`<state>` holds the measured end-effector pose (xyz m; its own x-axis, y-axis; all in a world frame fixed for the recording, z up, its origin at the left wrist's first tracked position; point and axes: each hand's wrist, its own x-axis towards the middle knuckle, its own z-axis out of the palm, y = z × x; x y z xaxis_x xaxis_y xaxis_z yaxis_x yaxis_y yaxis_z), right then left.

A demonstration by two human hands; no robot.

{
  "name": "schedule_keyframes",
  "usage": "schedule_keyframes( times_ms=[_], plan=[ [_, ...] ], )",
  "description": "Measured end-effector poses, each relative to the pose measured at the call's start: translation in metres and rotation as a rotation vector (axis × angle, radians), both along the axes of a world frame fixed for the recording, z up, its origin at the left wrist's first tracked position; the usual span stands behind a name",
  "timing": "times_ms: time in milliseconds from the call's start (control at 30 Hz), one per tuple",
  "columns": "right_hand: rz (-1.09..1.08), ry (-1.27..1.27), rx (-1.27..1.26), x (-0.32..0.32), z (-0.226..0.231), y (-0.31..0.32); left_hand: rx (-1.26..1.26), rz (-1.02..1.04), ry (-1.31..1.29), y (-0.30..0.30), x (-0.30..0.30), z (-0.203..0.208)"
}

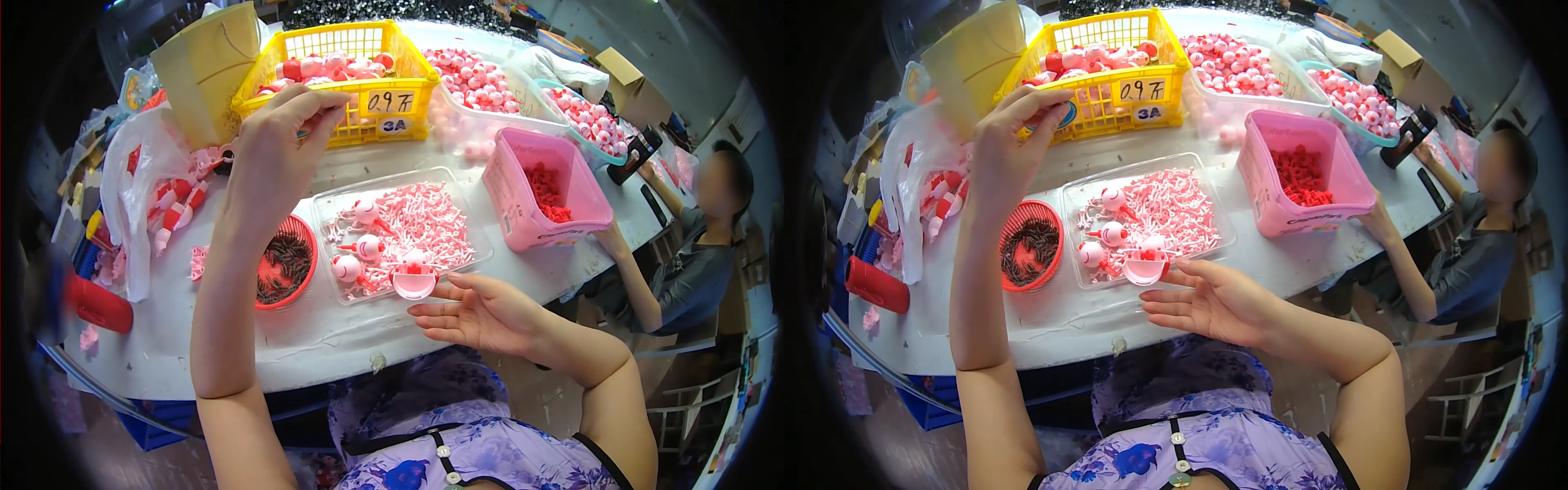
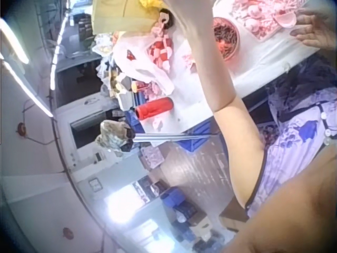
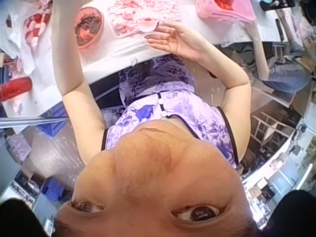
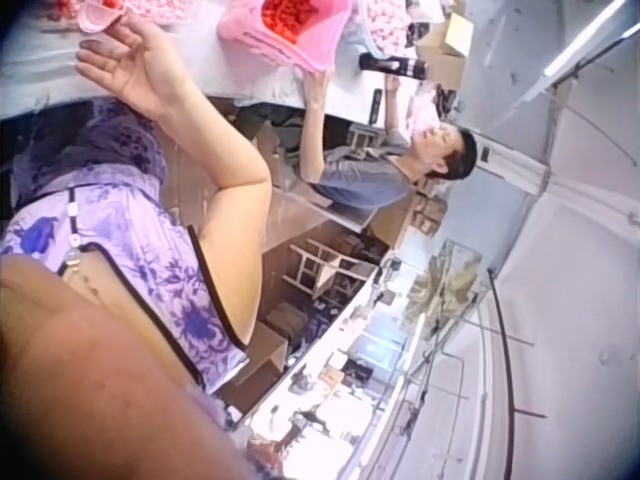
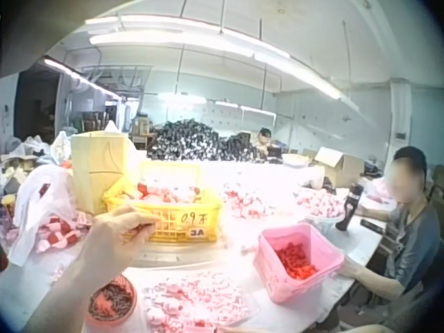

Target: The person assembles small pink plastic toys at a workbench. They pick up a pink plastic base, insert a small red component, and attach a pink head piece. The person then picks up a red cylindrical body and attaches it to the assembled head and base. The process is repeated for multiple units.

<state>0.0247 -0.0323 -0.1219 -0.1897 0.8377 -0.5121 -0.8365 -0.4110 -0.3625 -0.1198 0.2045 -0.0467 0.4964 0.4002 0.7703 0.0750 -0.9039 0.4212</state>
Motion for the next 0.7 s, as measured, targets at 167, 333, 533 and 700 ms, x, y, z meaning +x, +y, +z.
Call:
schedule_keyframes(
  times_ms=[167,333,533,700],
  plan=[
    [-0.037,-0.061,-0.030,-0.005,0.011,-0.019,-0.044,-0.022,0.024,-0.007,0.003,-0.001],
    [0.098,-0.193,0.175,-0.004,0.042,-0.031,-0.178,-0.096,0.035,-0.018,0.010,-0.002],
    [-0.271,-0.976,0.689,0.025,0.035,0.062,-0.537,-0.487,0.041,-0.027,0.021,-0.016],
    [-0.309,-0.762,0.670,0.040,0.011,0.111,-0.590,-0.475,0.070,-0.025,0.029,-0.025]
  ],
)
